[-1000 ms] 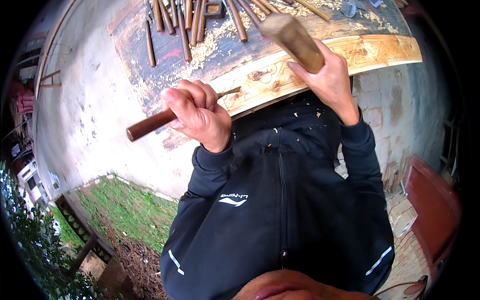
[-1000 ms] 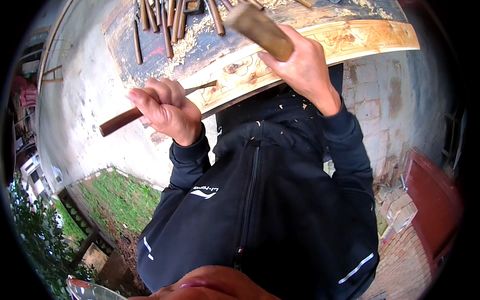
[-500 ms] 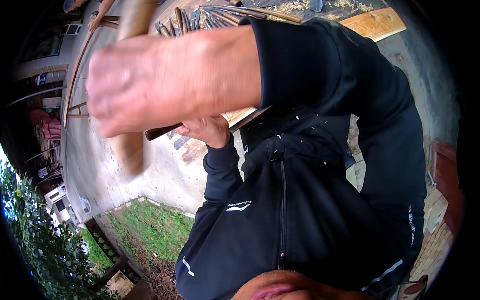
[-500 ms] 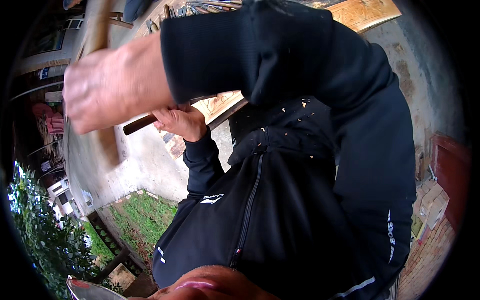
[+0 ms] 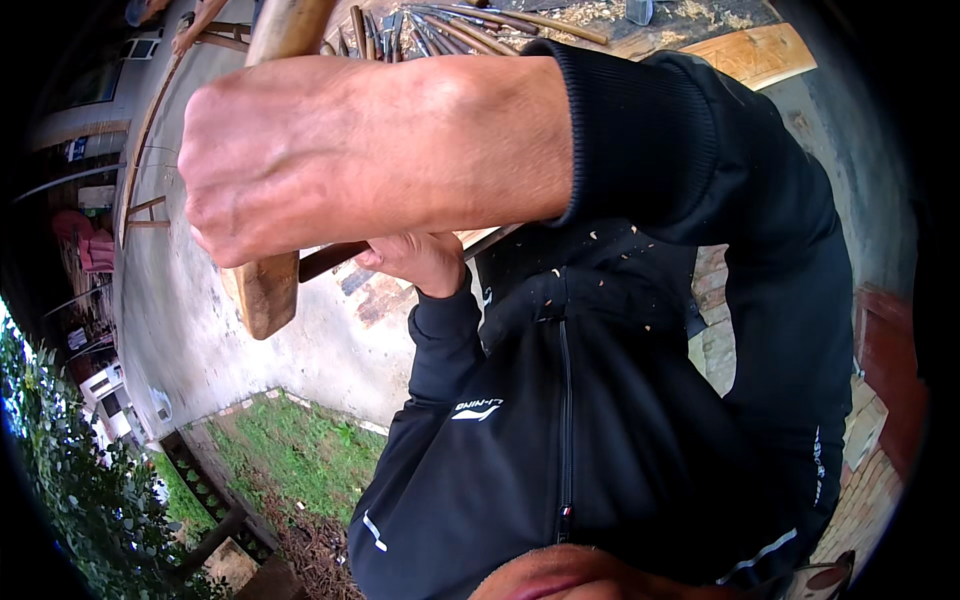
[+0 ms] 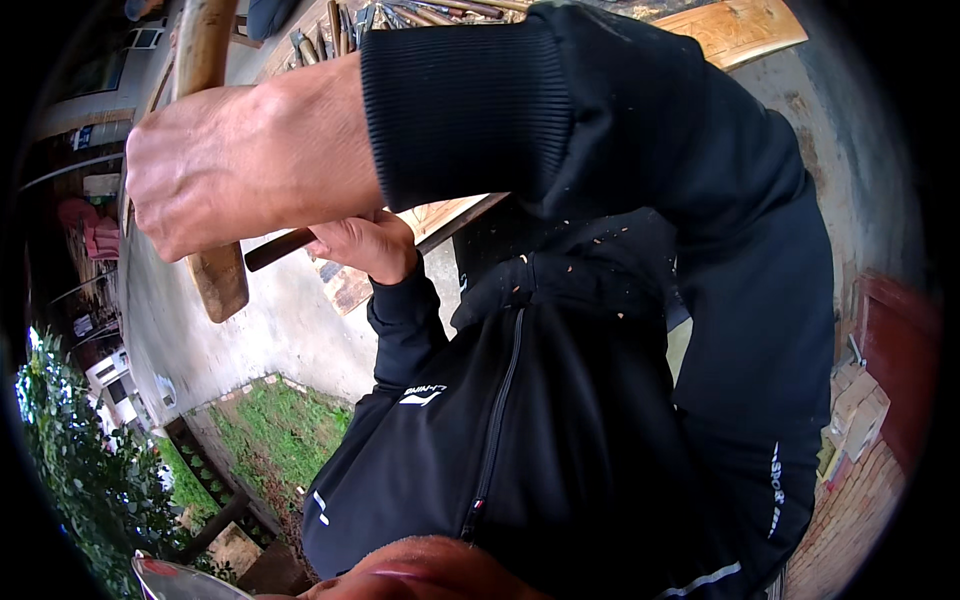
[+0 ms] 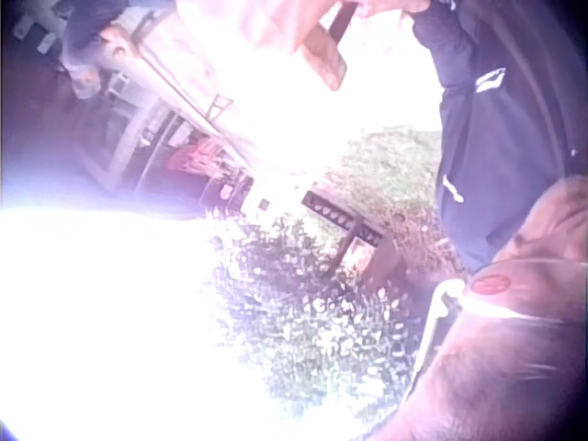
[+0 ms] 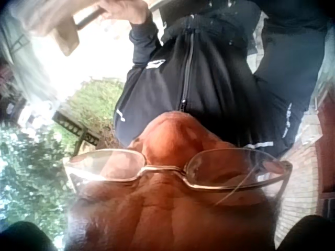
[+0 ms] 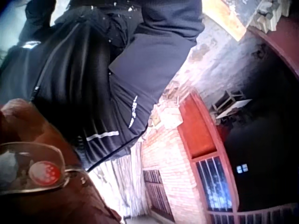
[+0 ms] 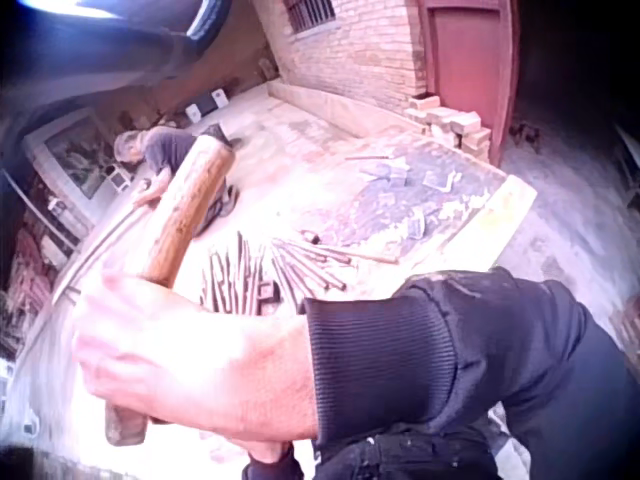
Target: The person carves a decorative pattern into a rectangular wooden plank using a chisel and a wooden mallet. They repeatedly strike the chisel to remove wood shavings and refine the design on the plank's surface.
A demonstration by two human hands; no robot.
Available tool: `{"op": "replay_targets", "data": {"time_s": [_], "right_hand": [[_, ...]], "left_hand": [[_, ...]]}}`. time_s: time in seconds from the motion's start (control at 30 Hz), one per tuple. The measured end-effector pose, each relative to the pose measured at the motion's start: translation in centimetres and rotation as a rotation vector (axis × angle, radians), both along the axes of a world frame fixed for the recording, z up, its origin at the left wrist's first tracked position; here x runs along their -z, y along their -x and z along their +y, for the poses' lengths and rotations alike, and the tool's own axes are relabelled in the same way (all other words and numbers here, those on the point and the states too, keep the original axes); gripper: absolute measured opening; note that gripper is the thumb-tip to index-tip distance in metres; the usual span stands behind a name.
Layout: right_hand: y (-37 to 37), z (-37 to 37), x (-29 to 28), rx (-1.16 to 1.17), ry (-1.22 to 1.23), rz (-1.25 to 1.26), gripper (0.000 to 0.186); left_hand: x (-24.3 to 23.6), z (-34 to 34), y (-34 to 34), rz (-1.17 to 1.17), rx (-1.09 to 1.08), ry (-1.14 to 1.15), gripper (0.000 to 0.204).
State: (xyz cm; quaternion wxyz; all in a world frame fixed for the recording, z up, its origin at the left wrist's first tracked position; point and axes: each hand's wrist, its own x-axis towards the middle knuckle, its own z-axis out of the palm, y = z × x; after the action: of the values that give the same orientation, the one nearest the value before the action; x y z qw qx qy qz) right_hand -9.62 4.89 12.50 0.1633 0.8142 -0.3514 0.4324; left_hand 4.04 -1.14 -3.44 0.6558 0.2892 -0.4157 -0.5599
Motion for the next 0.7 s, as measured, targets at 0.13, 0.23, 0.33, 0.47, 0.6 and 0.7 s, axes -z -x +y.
{"op": "replay_targets", "data": {"time_s": [0.13, 0.23, 0.33, 0.47, 0.6, 0.7], "right_hand": [[-0.3, -2.0, -4.3, 0.181, -0.266, 0.187, 0.041], [-0.3, -3.0, -5.5, 0.246, -0.133, 0.102, 0.026], [0.4, -3.3, -6.4, 0.299, 0.079, -0.231, 0.022], [2.8, -1.6, -8.8, 0.341, -0.111, -0.342, 0.022], [3.2, -3.8, -2.7, 0.152, 0.344, 0.086, 0.017], [3.7, -4.1, -4.3, 0.311, 0.329, 0.123, 0.014]], "left_hand": [[0.0, -1.5, -1.6, -0.230, -0.055, 0.030, 0.022], [-1.3, -0.9, -0.7, 0.099, 0.081, -0.153, 0.037], [-3.9, -1.1, 1.4, -0.035, 0.288, 0.063, 0.042], [-4.1, -0.9, 2.9, -0.099, 0.273, 0.053, 0.043], [-4.2, -0.8, 3.0, -0.091, 0.296, 0.085, 0.040], [-4.2, -0.9, 3.0, -0.081, 0.290, 0.063, 0.040]]}}
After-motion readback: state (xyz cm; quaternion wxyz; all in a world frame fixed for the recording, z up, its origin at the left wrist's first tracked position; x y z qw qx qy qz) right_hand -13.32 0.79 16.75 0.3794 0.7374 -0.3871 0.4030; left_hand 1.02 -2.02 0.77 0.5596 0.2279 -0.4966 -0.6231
